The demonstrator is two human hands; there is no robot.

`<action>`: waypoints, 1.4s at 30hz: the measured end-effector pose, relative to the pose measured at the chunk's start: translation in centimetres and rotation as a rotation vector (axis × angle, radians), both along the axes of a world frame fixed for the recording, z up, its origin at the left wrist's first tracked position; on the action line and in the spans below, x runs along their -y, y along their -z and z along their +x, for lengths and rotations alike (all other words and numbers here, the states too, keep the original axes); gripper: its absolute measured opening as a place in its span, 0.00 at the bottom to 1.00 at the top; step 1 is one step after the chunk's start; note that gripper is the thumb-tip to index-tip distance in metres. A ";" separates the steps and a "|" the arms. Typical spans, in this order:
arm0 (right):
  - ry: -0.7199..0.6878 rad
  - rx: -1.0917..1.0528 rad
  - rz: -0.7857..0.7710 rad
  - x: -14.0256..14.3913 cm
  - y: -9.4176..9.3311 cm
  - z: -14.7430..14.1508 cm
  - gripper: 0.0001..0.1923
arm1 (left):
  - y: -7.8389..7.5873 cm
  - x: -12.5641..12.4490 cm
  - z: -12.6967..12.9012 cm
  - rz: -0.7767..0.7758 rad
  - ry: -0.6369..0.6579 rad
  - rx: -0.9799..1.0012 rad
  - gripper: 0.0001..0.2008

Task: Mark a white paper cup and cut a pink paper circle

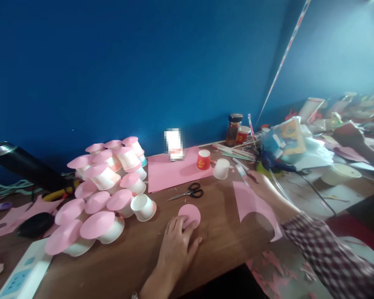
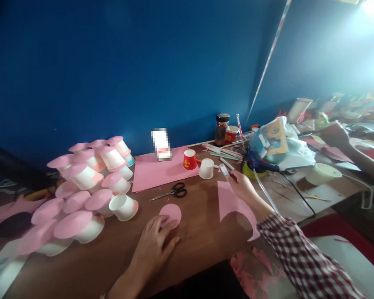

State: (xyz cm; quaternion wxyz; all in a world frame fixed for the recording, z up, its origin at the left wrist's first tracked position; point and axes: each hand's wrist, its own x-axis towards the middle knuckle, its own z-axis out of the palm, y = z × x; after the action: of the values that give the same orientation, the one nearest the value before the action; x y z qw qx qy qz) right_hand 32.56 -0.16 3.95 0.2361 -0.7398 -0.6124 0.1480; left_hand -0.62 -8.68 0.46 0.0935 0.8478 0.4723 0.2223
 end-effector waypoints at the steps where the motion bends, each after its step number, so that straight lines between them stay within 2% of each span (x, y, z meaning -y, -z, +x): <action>1: -0.018 -0.272 0.013 1.0 -0.2 -0.6 0.18 | 0.0 0.0 -0.1 0.010 -0.005 0.029 0.17; 3: -0.049 -0.789 -0.051 2.9 -0.7 -2.4 0.18 | -0.5 0.1 -0.1 -0.002 -0.010 0.127 0.17; 4: -0.062 -0.972 -0.113 3.9 -1.0 -3.5 0.18 | -1.0 0.2 -0.1 -0.040 -0.012 0.199 0.17; 7: -0.111 -1.316 -0.285 6.5 -1.8 -7.6 0.15 | -2.8 0.9 0.7 -0.300 -0.051 0.545 0.16; 10: -0.245 -1.463 -0.466 9.0 -2.3 -11.8 0.14 | -4.1 1.9 1.6 -0.677 -0.092 1.015 0.19; 12: -0.337 -1.490 -0.585 10.4 -2.4 -14.2 0.15 | -4.3 2.6 2.0 -0.785 -0.148 1.218 0.22; 14: -0.421 -1.482 -0.689 11.6 -2.4 -16.0 0.17 | -4.1 3.5 2.2 -0.866 -0.198 1.335 0.23; 16: -0.506 -1.415 -0.633 12.4 -2.6 -17.0 0.22 | -3.8 4.5 2.3 -0.911 -0.239 1.397 0.22; 19: -0.573 -1.223 -0.569 13.5 -3.4 -17.8 0.25 | -3.6 5.9 2.8 -0.864 -0.316 1.421 0.20; 22: -0.527 -1.179 -0.598 14.9 -3.8 -18.0 0.26 | -4.3 5.8 2.2 -0.715 -0.425 1.484 0.19; 23: -0.509 -1.184 -0.612 15.3 -3.8 -17.9 0.26 | -4.8 5.4 1.5 -0.608 -0.466 1.533 0.17; 25: -0.483 -1.224 -0.630 16.0 -3.2 -17.7 0.25 | -6.1 3.9 -0.6 -0.289 -0.548 1.641 0.12; 28: -0.425 -1.419 -0.599 16.0 -1.7 -17.2 0.24 | -7.8 1.6 -3.9 -0.081 -0.532 1.713 0.09; 29: -0.334 -1.529 -0.545 15.7 -1.3 -17.1 0.24 | -8.0 1.2 -4.7 -0.104 -0.520 1.718 0.09; 31: -0.241 -1.682 -0.538 15.0 -0.7 -16.9 0.23 | -7.6 0.8 -5.1 -0.260 -0.511 1.700 0.07; 33: -0.206 -1.773 -0.566 14.4 -0.3 -16.8 0.22 | -6.5 1.2 -4.6 -0.402 -0.503 1.623 0.06; 35: -0.199 -1.811 -0.582 13.9 -0.1 -16.8 0.20 | -5.0 1.9 -3.6 -0.453 -0.518 1.501 0.07; 38: -0.192 -1.770 -0.552 13.7 0.2 -16.5 0.18 | -3.4 2.8 -2.9 -0.442 -0.524 1.110 0.09; 39: -0.194 -1.733 -0.536 13.6 0.3 -16.4 0.17 | -3.0 2.9 -2.8 -0.441 -0.478 0.946 0.10; 42: -0.229 -1.591 -0.490 13.6 0.5 -15.7 0.15 | -2.5 2.6 -3.1 -0.374 -0.236 0.459 0.11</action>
State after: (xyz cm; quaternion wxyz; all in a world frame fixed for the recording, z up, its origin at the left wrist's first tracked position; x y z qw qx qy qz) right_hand 16.83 -13.74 3.45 0.4138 -0.3785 -0.2853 0.7772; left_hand -3.69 -11.30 2.98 0.3254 0.6829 0.5668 0.3262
